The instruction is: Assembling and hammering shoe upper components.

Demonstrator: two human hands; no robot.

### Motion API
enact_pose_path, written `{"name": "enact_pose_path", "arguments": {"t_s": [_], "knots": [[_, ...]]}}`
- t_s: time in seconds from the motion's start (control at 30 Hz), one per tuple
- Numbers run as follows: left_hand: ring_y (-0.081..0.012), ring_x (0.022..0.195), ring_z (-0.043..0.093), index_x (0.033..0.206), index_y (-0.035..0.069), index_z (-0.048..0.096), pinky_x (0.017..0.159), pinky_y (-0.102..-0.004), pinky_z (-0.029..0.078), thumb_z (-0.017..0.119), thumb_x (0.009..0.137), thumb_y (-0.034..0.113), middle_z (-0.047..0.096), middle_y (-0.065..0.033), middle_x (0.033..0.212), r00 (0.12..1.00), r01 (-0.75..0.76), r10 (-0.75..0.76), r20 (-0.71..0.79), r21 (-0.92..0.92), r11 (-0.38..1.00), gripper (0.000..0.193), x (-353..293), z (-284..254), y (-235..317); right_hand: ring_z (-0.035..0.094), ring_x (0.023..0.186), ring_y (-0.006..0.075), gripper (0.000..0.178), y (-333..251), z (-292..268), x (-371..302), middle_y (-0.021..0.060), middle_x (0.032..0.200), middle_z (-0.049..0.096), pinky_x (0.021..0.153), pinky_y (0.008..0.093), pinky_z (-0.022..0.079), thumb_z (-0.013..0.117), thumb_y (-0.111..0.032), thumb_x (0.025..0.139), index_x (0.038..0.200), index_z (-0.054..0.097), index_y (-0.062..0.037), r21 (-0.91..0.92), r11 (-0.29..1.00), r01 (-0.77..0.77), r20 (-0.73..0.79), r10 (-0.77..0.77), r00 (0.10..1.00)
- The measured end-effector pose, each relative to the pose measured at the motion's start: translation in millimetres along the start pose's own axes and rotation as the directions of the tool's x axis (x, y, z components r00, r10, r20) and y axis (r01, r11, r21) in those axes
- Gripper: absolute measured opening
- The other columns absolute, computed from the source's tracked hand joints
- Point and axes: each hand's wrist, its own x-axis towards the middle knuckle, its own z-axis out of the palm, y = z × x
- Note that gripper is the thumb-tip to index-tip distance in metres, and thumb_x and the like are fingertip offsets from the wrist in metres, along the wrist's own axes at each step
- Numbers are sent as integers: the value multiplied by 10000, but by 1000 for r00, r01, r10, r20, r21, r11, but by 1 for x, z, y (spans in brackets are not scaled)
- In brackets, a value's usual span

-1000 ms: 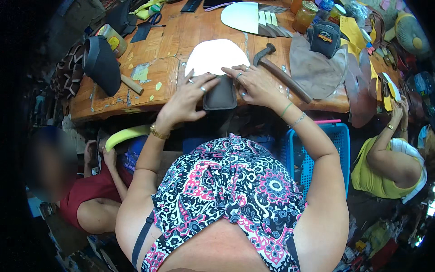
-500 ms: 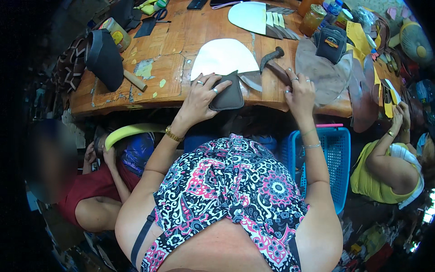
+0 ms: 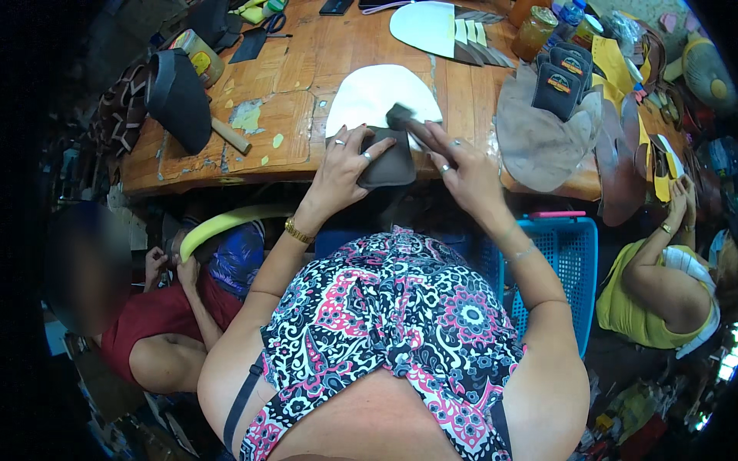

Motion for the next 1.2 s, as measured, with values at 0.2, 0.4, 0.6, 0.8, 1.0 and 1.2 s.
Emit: {"name": "enact_pose_path", "arguments": {"t_s": [0.2,0.4,0.6,0.8,1.0,1.2], "knots": [[-366,1291,493,1450,231,549,1179,-568,338,847,699,163,492,-155,1321,999,28,-30,32,41,999,811,-1,0,2,734,979,281,454,-14,-14,-2,191,1146,733,867,357,552,707,-36,920,1369,642,-60,341,880,330,-441,-160,883],[-360,1308,495,1458,242,539,1182,-582,311,839,725,150,505,-156,1298,999,31,-30,-16,27,999,797,-3,8,3,733,1002,291,459,8,24,-3,187,1171,726,879,365,546,679,-53,939,1395,624,-69,294,921,255,-237,-188,953],[-335,1318,501,1451,241,558,1187,-582,288,812,770,190,525,-147,1269,1000,29,-27,-11,133,991,728,-4,11,4,709,1055,323,505,-2,19,-8,205,1184,713,896,389,537,673,-53,933,1430,592,-88,445,829,339,-429,-135,893],[-293,1308,495,1466,270,553,1201,-560,199,801,783,198,534,-119,1260,997,53,-46,-69,104,993,730,-7,12,8,724,992,290,534,3,11,6,227,1123,712,817,397,544,701,-60,919,1438,599,-135,164,981,105,-14,-104,995],[-236,1275,487,1483,292,541,1114,-448,212,789,777,211,538,-91,1272,997,82,-79,-25,139,987,752,-11,16,11,723,937,291,542,-9,33,10,191,1012,724,760,410,542,711,-65,909,1435,599,-127,430,826,364,-400,-188,897],[-234,1237,476,1469,231,543,1066,-432,268,774,746,171,510,-71,1251,997,42,-33,-65,135,990,762,-13,16,10,708,848,311,513,-19,18,19,205,962,705,764,406,540,703,-74,909,1412,623,-143,346,887,305,-253,-224,941]]}}
